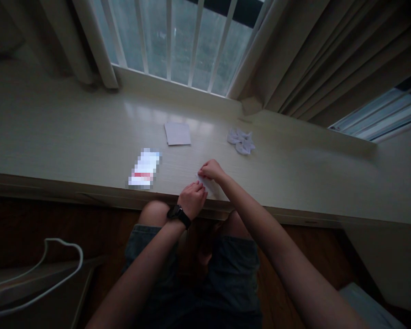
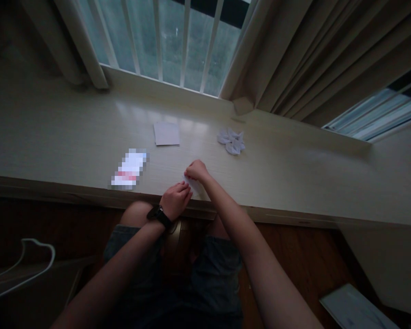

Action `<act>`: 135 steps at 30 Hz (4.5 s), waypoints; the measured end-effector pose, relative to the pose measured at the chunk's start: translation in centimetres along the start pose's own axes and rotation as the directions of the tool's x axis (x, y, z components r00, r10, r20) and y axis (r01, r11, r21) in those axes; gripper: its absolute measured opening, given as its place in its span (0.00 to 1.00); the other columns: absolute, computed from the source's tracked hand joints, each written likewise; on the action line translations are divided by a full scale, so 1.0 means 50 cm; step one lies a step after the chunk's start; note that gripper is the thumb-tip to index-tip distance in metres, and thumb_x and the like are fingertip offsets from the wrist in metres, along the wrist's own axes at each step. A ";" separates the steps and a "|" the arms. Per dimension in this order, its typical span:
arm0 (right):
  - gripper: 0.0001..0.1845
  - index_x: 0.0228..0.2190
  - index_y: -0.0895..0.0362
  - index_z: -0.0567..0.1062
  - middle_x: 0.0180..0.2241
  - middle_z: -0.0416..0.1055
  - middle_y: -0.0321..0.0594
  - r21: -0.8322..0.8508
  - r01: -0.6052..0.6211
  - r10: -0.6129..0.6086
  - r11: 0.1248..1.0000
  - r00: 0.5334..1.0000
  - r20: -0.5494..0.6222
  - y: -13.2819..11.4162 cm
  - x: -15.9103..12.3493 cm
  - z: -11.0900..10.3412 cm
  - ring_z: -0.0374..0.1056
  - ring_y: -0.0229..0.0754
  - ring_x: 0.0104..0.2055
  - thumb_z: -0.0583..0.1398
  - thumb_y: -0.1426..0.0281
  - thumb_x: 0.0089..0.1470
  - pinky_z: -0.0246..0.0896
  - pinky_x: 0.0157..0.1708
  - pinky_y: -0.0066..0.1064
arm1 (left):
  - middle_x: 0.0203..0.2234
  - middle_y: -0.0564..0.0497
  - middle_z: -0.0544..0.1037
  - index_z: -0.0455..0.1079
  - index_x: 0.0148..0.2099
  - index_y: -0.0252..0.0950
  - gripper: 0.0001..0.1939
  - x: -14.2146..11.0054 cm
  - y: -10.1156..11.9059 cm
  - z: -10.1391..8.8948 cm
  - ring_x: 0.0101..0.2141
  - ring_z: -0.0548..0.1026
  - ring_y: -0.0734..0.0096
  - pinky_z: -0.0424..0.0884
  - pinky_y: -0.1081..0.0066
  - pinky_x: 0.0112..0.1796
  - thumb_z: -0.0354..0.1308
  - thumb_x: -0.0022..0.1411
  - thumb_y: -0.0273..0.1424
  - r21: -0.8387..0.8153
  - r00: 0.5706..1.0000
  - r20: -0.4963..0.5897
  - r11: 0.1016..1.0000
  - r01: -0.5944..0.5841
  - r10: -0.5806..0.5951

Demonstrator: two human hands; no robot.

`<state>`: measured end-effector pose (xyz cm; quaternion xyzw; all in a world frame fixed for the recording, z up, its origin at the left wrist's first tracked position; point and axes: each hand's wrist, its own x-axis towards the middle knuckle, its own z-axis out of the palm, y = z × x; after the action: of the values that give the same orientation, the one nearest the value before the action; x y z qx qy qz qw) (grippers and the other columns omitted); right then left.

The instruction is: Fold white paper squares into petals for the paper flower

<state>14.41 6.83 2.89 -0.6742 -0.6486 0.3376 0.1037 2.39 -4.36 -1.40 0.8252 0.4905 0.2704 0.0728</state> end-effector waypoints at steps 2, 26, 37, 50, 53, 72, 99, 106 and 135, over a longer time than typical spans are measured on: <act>0.05 0.17 0.63 0.75 0.11 0.62 0.36 -0.033 0.001 -0.001 0.999 1.000 -0.020 -0.005 0.005 0.002 0.58 0.32 0.15 0.59 0.76 0.39 0.50 0.18 0.23 | 0.47 0.45 0.76 0.74 0.46 0.37 0.13 -0.002 -0.002 0.000 0.52 0.71 0.64 0.65 0.61 0.57 0.48 0.67 0.31 -0.008 1.000 0.001 1.000 -0.002 0.002; 0.08 0.24 0.62 0.81 0.19 0.73 0.39 -0.210 0.080 -0.066 0.974 0.995 0.074 0.105 -0.171 -0.018 0.65 0.36 0.23 0.61 0.74 0.42 0.50 0.23 0.25 | 0.49 0.40 0.76 0.73 0.49 0.32 0.16 -0.006 -0.010 0.021 0.53 0.71 0.58 0.65 0.56 0.56 0.51 0.61 0.25 -0.052 0.992 -0.104 0.996 -0.075 0.069; 0.14 0.39 0.58 0.77 0.41 0.76 0.49 -0.480 0.023 -0.150 0.877 0.962 -0.227 0.051 -0.220 0.001 0.72 0.45 0.42 0.54 0.66 0.58 0.60 0.40 0.30 | 0.51 0.38 0.74 0.70 0.52 0.29 0.17 -0.018 -0.026 0.030 0.54 0.69 0.59 0.64 0.56 0.58 0.49 0.64 0.26 -0.094 0.979 -0.137 0.981 -0.168 0.154; 0.20 0.42 0.58 0.77 0.43 0.75 0.53 -0.460 -0.132 0.075 0.878 0.987 -0.140 0.004 -0.198 0.022 0.73 0.50 0.45 0.57 0.58 0.55 0.65 0.39 0.34 | 0.53 0.36 0.71 0.69 0.53 0.25 0.18 -0.030 -0.020 0.028 0.57 0.67 0.59 0.61 0.57 0.60 0.47 0.64 0.25 -0.051 0.974 -0.126 0.979 -0.197 0.189; 0.18 0.41 0.58 0.77 0.43 0.76 0.52 -0.456 -0.130 0.080 0.880 0.988 -0.129 -0.002 -0.197 0.025 0.73 0.50 0.45 0.57 0.59 0.56 0.65 0.39 0.34 | 0.54 0.35 0.71 0.69 0.54 0.25 0.19 -0.033 -0.017 0.028 0.57 0.66 0.58 0.61 0.56 0.60 0.46 0.64 0.25 -0.044 0.977 -0.120 0.982 -0.185 0.178; 0.17 0.38 0.58 0.79 0.39 0.78 0.49 -0.378 -0.149 0.130 0.914 0.989 -0.075 0.015 -0.167 0.010 0.74 0.47 0.41 0.64 0.62 0.47 0.63 0.34 0.28 | 0.49 0.40 0.75 0.71 0.51 0.33 0.17 -0.063 0.016 0.011 0.51 0.69 0.52 0.60 0.50 0.51 0.51 0.62 0.29 -0.012 0.981 -0.191 0.999 0.036 -0.038; 0.24 0.35 0.60 0.74 0.30 0.72 0.40 0.474 0.241 -0.125 0.847 0.957 -0.263 0.104 -0.189 -0.003 0.65 0.36 0.26 0.63 0.52 0.47 0.57 0.22 0.26 | 0.28 0.48 0.79 0.76 0.34 0.31 0.22 0.052 -0.059 -0.096 0.30 0.76 0.69 0.74 0.69 0.31 0.71 0.41 0.43 -0.880 0.887 0.279 0.272 0.390 -0.368; 0.29 0.33 0.59 0.74 0.30 0.74 0.39 0.762 0.196 -0.090 0.617 0.980 -0.179 0.114 -0.172 0.002 0.71 0.38 0.29 0.69 0.51 0.34 0.65 0.26 0.26 | 0.27 0.46 0.79 0.76 0.37 0.31 0.21 0.086 -0.074 -0.094 0.25 0.77 0.68 0.63 0.77 0.19 0.68 0.46 0.43 -0.734 0.859 0.389 0.452 0.507 -0.334; 0.25 0.32 0.58 0.80 0.14 0.65 0.30 0.752 0.269 -0.040 0.602 0.951 -0.308 0.144 -0.135 0.021 0.55 0.31 0.14 0.68 0.51 0.38 0.53 0.14 0.26 | 0.34 0.41 0.81 0.74 0.45 0.29 0.19 0.114 -0.054 -0.081 0.19 0.74 0.76 0.73 0.74 0.23 0.65 0.54 0.36 -0.715 0.800 0.512 0.362 0.598 -0.311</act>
<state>20.06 -0.87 0.08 -0.5390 -0.4720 0.4856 0.5010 0.37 1.28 3.11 0.5366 0.4862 0.3191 0.6115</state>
